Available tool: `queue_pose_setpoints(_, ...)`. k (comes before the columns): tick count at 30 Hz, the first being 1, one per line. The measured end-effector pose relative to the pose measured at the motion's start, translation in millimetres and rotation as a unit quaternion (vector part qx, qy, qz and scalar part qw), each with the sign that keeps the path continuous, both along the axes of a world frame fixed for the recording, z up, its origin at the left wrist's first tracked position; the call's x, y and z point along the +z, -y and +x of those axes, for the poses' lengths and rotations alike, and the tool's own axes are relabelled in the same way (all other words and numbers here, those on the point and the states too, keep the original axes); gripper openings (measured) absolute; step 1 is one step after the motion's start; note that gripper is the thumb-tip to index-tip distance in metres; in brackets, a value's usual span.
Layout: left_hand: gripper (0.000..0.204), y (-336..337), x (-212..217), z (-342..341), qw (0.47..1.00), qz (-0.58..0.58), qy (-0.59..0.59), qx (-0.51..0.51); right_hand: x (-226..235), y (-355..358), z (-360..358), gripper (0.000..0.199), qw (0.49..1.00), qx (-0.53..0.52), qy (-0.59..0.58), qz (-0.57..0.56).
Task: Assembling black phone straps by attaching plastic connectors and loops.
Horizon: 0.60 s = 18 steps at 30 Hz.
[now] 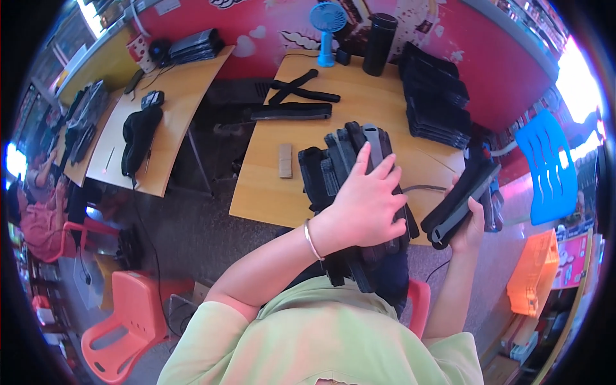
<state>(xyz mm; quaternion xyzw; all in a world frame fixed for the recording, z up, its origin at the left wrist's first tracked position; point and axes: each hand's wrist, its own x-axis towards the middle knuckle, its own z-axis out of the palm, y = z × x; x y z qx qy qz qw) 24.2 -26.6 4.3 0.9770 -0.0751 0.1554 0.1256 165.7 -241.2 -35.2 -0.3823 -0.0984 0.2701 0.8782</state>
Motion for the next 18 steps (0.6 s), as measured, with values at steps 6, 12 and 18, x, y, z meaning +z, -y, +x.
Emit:
queue_pose_setpoints(6,0.042,-0.2,-1.9,-1.3,1.000,0.003,0.005,-0.010,1.0,-4.0,-0.5,0.060,1.000,-0.003,-0.008,-0.023)
queue_pose_setpoints(12,0.044,-1.2,1.5,-3.2,1.000,0.004,-0.018,-0.009,2.6,-6.0,0.0,0.059,1.000,0.009,-0.005,-0.023)
queue_pose_setpoints(18,0.044,-1.1,2.7,-2.6,1.000,0.004,-0.026,-0.011,2.8,-3.9,0.3,0.058,1.000,0.008,-0.018,-0.022)
